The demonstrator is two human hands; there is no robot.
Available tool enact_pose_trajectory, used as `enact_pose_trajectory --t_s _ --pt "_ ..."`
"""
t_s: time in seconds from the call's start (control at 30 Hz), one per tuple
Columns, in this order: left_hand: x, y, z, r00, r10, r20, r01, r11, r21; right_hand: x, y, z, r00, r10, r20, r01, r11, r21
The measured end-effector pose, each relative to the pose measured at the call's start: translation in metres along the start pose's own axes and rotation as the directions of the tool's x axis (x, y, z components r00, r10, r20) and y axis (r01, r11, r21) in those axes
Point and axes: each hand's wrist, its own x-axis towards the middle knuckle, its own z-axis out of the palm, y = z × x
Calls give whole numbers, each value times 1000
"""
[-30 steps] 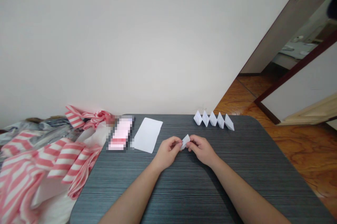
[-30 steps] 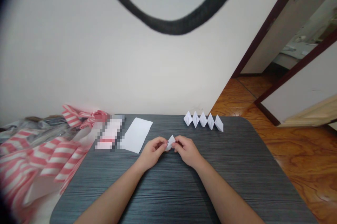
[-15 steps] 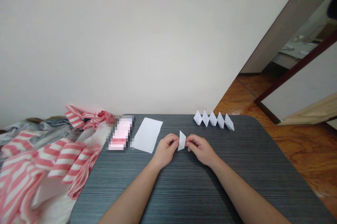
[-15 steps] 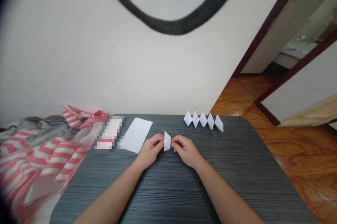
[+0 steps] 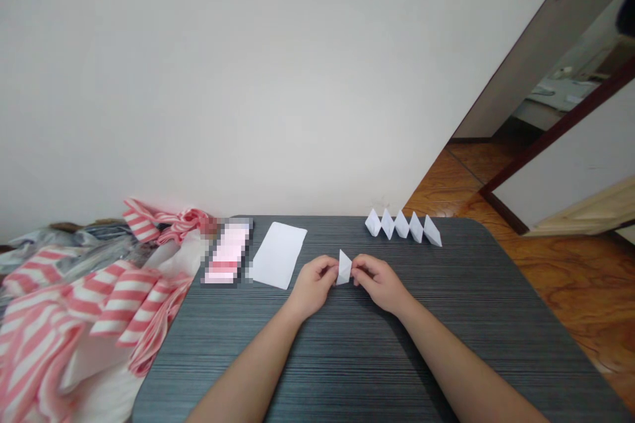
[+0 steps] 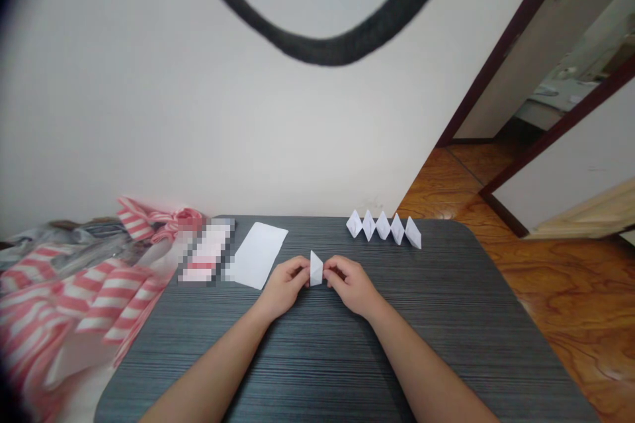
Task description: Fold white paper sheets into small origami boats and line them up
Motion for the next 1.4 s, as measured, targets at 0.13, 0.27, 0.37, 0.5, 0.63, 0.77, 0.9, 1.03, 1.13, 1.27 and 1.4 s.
enact_pose_trajectory --t_s 0.13,0.27,0.37,0.5,0.63,0.77,0.9,1.03,1.13,1.27,1.4 --pt "-1 -2 2 999 -38 20 39 998 -45 0 1 0 1000 -12 -6 12 999 -37" --pt "-2 -3 4 999 -36 18 37 998 -59 0 2 0 999 -42 -23 39 995 -94" --pt "-1 -3 4 999 -39 2 39 998 -47 0 0 -1 997 -64 -36 59 989 -134" --pt "-1 -4 4 999 -41 1 41 999 -17 0 1 1 996 -68 -53 59 986 -155" --pt "-2 -5 5 999 -43 4 43 999 -6 -1 7 6 992 -15 -129 2 995 -98" --pt "-2 -5 5 999 -53 0 53 998 -35 1 9 9 984 -27 -174 11 995 -96" --pt "-2 -3 5 998 -60 -7 59 997 -48 2 3 8 984 -65 -168 49 994 -96" --pt "-2 -1 4 999 -41 -9 41 999 -21 4 -1 6 983 -84 -165 69 993 -93" --pt "-2 0 4 999 -36 3 36 999 -12 4 -2 4 982 -101 -161 86 991 -101" --pt "-2 1 5 999 -45 -12 45 999 -21 4 -2 4 981 -112 -156 95 990 -109" --pt "-2 3 5 998 -54 -19 53 998 -41 3 -3 4 983 -112 -149 96 989 -112"
